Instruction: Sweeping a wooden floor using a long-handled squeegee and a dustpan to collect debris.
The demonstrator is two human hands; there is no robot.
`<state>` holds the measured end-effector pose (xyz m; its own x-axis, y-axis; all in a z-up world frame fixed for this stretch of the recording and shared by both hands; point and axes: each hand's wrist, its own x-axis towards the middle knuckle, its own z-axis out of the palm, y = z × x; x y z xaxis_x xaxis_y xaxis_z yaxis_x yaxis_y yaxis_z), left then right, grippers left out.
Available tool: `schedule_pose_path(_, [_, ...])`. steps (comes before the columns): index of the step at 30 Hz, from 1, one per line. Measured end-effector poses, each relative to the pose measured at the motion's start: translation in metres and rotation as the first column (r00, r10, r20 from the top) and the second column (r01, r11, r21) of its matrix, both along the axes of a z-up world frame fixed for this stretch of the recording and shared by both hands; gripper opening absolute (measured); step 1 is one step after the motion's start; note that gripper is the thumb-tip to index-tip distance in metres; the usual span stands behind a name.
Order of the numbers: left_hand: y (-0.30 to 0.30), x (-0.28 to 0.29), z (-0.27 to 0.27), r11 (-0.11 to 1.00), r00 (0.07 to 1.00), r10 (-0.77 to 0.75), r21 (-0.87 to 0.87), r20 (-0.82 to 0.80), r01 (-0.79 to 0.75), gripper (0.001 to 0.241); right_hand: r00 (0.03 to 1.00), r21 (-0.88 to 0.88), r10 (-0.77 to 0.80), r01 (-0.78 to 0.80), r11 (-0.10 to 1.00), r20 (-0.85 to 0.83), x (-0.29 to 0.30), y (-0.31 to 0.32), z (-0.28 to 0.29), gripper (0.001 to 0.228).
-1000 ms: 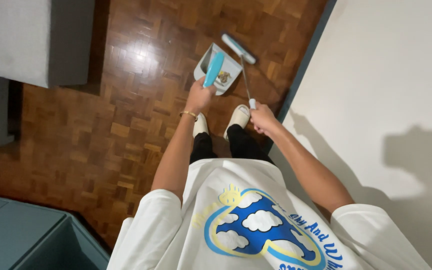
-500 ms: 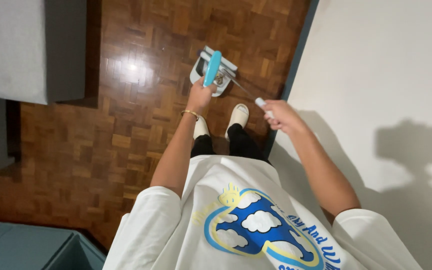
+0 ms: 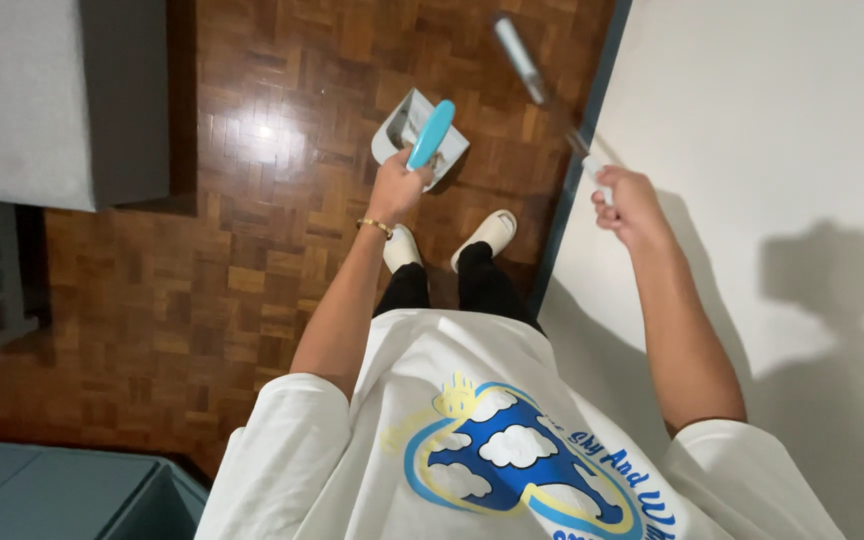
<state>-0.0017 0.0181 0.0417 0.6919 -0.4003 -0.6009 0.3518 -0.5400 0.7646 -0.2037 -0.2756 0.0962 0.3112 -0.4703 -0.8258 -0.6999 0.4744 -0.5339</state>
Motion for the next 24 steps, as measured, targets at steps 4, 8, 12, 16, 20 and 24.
schedule_pose_path(4, [-0.006, -0.003, -0.002, 1.000, 1.000, 0.023, -0.005, 0.006, -0.023, 0.043, 0.999, -0.035, -0.039, 0.040, 0.999, 0.020, 0.001, -0.031, -0.030, 0.029])
schedule_pose_path(8, [-0.016, 0.001, -0.014, 0.999, 1.000, -0.007, 0.043, 0.017, 0.006, 0.050, 1.000, -0.136, -0.001, -0.002, 0.991, -0.023, 0.009, -0.055, -0.071, 0.020])
schedule_pose_path(12, [-0.013, -0.008, 0.002, 0.995, 1.000, 0.017, 0.095, 0.023, -0.019, 0.051, 0.998, -0.159, 0.024, -0.033, 0.987, -0.059, 0.015, -0.053, -0.101, 0.021])
schedule_pose_path(16, [0.001, -0.013, 0.009, 0.991, 0.998, 0.060, 0.121, -0.020, -0.057, 0.055, 0.984, -0.147, 0.174, -0.179, 0.973, -0.050, 0.004, -0.025, -0.132, 0.021])
schedule_pose_path(20, [0.019, -0.009, -0.006, 0.995, 0.999, 0.042, 0.090, 0.017, -0.044, 0.047, 0.957, -0.130, 0.273, -0.285, 0.950, -0.102, 0.010, 0.048, -0.126, 0.043])
schedule_pose_path(24, [0.031, -0.009, -0.022, 0.995, 0.998, 0.051, 0.085, 0.030, -0.053, 0.043, 0.885, -0.161, 0.406, -0.446, 0.881, -0.228, 0.009, 0.114, -0.121, 0.054])
